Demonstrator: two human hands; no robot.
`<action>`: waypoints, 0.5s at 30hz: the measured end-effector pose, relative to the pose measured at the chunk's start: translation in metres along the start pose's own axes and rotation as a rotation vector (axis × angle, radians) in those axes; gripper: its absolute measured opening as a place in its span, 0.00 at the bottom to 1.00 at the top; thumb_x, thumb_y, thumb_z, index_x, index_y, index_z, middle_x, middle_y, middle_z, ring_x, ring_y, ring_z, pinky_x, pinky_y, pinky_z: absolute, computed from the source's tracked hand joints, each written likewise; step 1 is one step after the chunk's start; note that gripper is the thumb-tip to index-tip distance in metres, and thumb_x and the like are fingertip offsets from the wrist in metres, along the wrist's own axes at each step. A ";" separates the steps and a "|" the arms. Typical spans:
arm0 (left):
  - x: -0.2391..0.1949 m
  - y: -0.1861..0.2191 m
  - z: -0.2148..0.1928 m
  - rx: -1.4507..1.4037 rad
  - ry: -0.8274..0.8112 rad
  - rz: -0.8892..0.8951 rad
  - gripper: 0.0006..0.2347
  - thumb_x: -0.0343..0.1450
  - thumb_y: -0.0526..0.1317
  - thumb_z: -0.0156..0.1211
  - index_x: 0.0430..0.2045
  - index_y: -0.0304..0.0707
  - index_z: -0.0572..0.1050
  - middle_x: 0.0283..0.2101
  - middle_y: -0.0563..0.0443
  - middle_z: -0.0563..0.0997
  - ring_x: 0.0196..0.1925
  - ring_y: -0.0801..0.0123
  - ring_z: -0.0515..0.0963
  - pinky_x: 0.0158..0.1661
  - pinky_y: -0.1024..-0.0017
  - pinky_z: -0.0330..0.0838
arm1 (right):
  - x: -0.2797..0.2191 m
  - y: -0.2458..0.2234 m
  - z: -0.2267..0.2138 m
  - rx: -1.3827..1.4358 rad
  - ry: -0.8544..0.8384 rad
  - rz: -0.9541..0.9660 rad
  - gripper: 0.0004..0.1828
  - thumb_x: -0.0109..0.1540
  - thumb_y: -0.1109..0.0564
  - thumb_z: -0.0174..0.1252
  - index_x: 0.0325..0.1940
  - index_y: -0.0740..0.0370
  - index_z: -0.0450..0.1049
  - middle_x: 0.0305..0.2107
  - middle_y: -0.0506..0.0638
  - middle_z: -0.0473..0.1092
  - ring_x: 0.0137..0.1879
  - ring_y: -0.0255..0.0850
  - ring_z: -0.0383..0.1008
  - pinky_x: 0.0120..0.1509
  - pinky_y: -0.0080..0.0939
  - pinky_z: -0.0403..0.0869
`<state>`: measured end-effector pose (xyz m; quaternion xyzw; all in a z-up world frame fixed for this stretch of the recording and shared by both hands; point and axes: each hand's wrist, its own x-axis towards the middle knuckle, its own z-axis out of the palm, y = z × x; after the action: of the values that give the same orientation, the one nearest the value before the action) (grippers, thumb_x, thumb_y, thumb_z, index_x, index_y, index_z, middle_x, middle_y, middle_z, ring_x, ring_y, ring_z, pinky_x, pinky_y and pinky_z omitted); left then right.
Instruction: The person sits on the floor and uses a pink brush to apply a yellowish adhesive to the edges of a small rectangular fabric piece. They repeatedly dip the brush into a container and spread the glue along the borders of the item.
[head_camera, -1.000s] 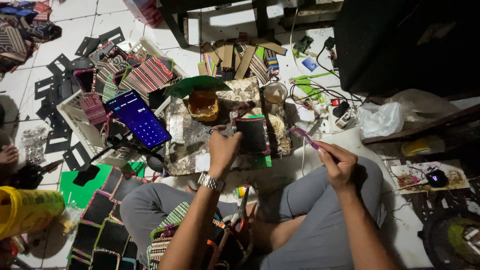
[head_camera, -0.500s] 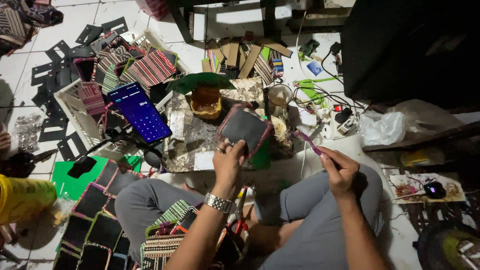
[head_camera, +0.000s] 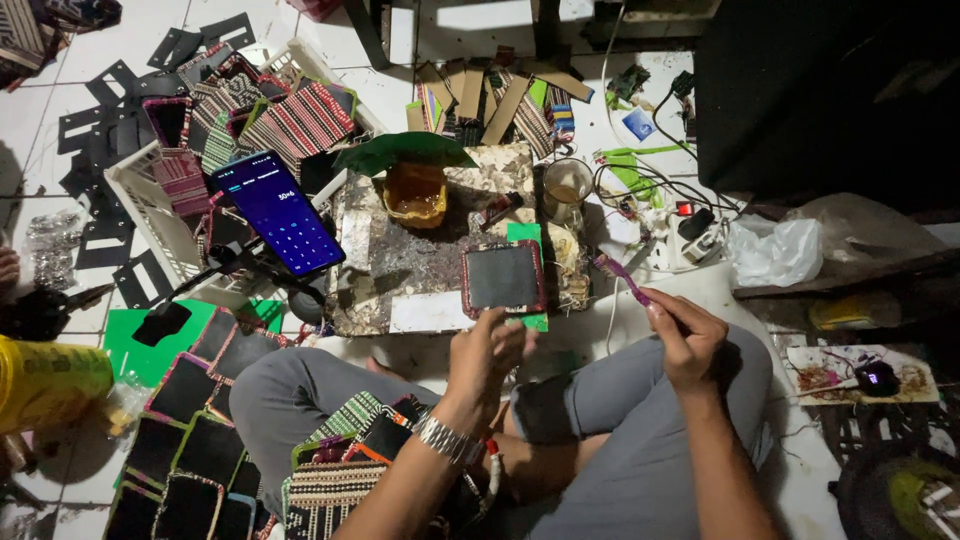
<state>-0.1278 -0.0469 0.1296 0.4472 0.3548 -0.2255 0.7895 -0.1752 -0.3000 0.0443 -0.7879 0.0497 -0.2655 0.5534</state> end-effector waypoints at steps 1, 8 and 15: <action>-0.002 0.000 -0.004 0.000 0.001 -0.001 0.26 0.70 0.40 0.64 0.55 0.16 0.61 0.42 0.26 0.80 0.38 0.47 0.86 0.44 0.53 0.82 | 0.000 -0.001 0.000 0.000 -0.001 0.002 0.11 0.66 0.58 0.59 0.46 0.64 0.84 0.15 0.54 0.68 0.24 0.37 0.64 0.31 0.39 0.66; 0.008 0.015 0.000 1.039 -0.144 0.610 0.10 0.69 0.42 0.62 0.34 0.32 0.83 0.21 0.38 0.81 0.25 0.54 0.84 0.28 0.65 0.78 | 0.001 0.001 0.005 0.023 0.011 -0.003 0.11 0.65 0.59 0.59 0.46 0.64 0.84 0.15 0.54 0.68 0.25 0.37 0.65 0.32 0.39 0.66; 0.135 0.012 -0.026 1.886 -0.279 1.823 0.16 0.73 0.33 0.56 0.57 0.34 0.75 0.59 0.35 0.77 0.64 0.50 0.75 0.56 0.61 0.73 | -0.003 0.012 0.003 -0.006 0.015 -0.012 0.11 0.66 0.59 0.59 0.48 0.66 0.83 0.16 0.54 0.69 0.26 0.37 0.66 0.33 0.40 0.66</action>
<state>-0.0422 -0.0235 0.0244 0.8725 -0.4478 0.1809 0.0741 -0.1740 -0.3011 0.0316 -0.7879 0.0498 -0.2746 0.5490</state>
